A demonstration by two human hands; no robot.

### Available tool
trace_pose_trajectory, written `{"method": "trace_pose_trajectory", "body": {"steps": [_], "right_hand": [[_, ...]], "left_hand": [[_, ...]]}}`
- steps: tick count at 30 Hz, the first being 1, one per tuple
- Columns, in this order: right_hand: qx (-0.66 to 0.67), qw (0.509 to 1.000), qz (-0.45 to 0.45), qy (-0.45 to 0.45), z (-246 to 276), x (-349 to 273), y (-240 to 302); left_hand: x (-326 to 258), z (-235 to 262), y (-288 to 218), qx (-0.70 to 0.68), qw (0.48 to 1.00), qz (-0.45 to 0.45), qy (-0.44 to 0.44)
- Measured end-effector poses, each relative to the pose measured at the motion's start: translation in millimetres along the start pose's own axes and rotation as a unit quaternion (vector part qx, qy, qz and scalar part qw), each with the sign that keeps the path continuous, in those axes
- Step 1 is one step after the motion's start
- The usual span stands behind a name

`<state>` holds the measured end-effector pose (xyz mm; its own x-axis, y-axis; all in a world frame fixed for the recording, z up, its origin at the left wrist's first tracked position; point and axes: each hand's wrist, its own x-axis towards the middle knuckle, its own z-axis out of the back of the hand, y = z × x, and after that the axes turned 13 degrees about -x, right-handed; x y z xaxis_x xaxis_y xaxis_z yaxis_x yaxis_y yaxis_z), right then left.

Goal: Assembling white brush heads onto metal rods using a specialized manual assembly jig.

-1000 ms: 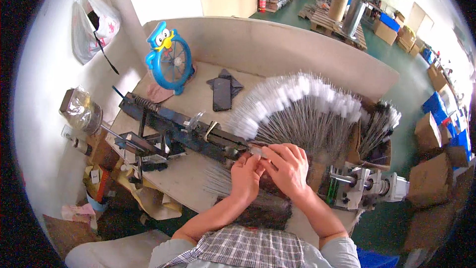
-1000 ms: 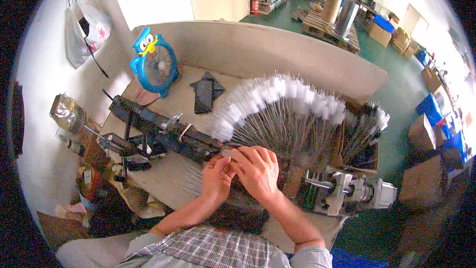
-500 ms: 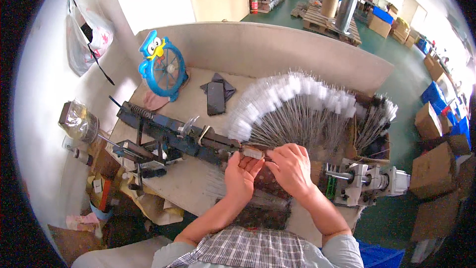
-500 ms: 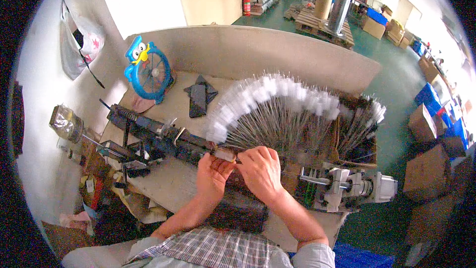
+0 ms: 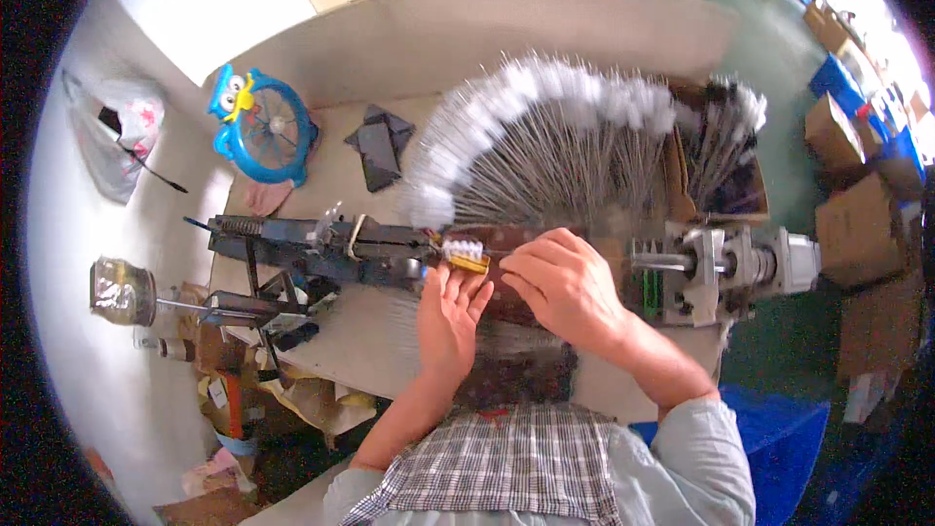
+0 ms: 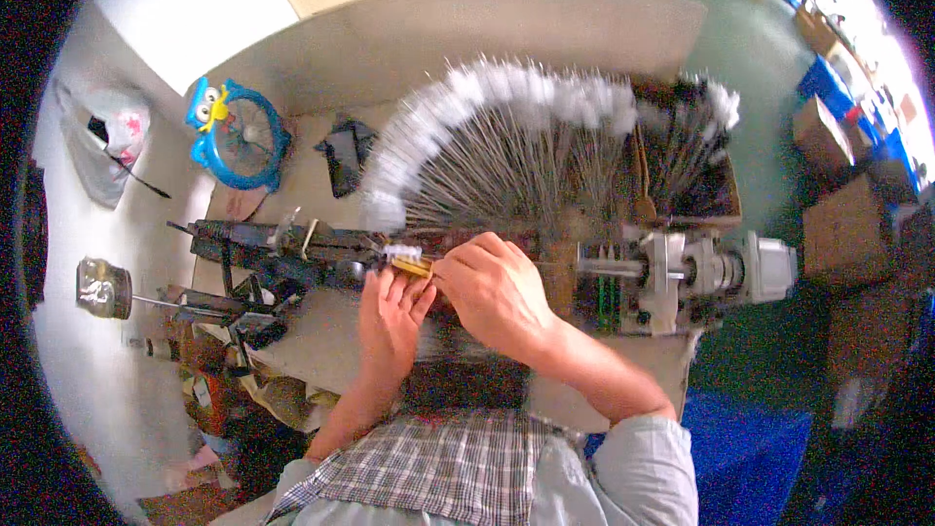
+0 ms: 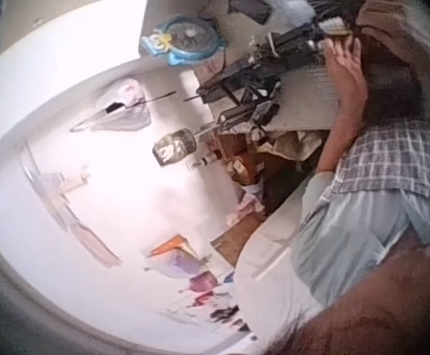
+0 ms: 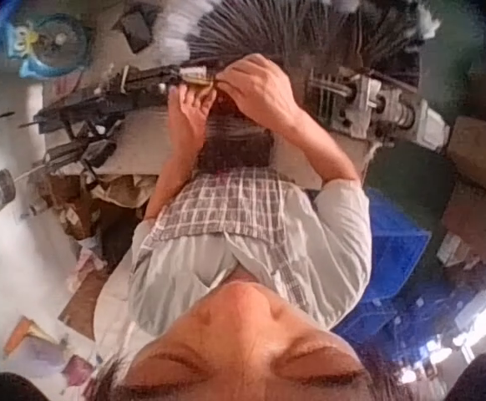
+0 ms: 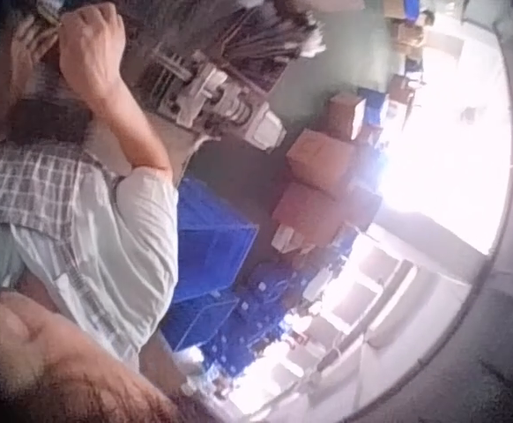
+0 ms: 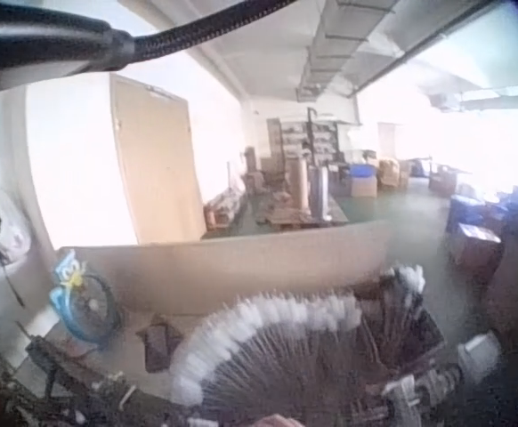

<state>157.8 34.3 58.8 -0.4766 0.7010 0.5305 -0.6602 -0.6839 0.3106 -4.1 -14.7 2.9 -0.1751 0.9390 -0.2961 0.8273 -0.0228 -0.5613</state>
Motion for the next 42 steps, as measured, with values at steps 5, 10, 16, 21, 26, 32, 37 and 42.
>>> {"method": "trace_pose_trajectory", "body": {"steps": [5, 10, 16, 21, 26, 32, 37, 42], "right_hand": [[-0.023, 0.975, -0.075, 0.206, -30.4, -74.6, -7.3], [-0.056, 0.933, -0.066, 0.350, -45.2, -92.8, -14.9], [-0.090, 0.910, -0.093, 0.394, -50.4, -91.5, -8.9], [-0.081, 0.920, -0.083, 0.374, -30.4, -69.0, -14.9], [-0.104, 0.919, -0.090, 0.371, -11.5, -59.9, -10.8], [-0.142, 0.910, -0.130, 0.367, -8.7, -73.5, -19.0], [-0.133, 0.939, -0.106, 0.300, -8.2, -89.6, -26.3], [-0.104, 0.949, -0.094, 0.281, -18.5, -90.1, -19.8]], "left_hand": [[-27.2, 40.7, -23.2, 0.083, 0.996, 0.004, 0.021], [-31.7, 144.6, -81.5, 0.008, 0.975, -0.117, -0.191], [-60.1, 269.2, -200.0, -0.106, 0.953, -0.176, -0.225], [-57.2, 316.0, -259.7, 0.002, 0.878, -0.249, -0.408], [-45.0, 263.0, -186.7, 0.029, 0.812, -0.376, -0.446], [-34.7, 224.1, -110.2, -0.029, 0.958, -0.177, -0.222], [-12.2, 62.8, -29.1, 0.157, 0.985, -0.026, -0.059], [-28.2, -35.4, -20.5, -0.118, 0.980, 0.154, 0.035]]}}
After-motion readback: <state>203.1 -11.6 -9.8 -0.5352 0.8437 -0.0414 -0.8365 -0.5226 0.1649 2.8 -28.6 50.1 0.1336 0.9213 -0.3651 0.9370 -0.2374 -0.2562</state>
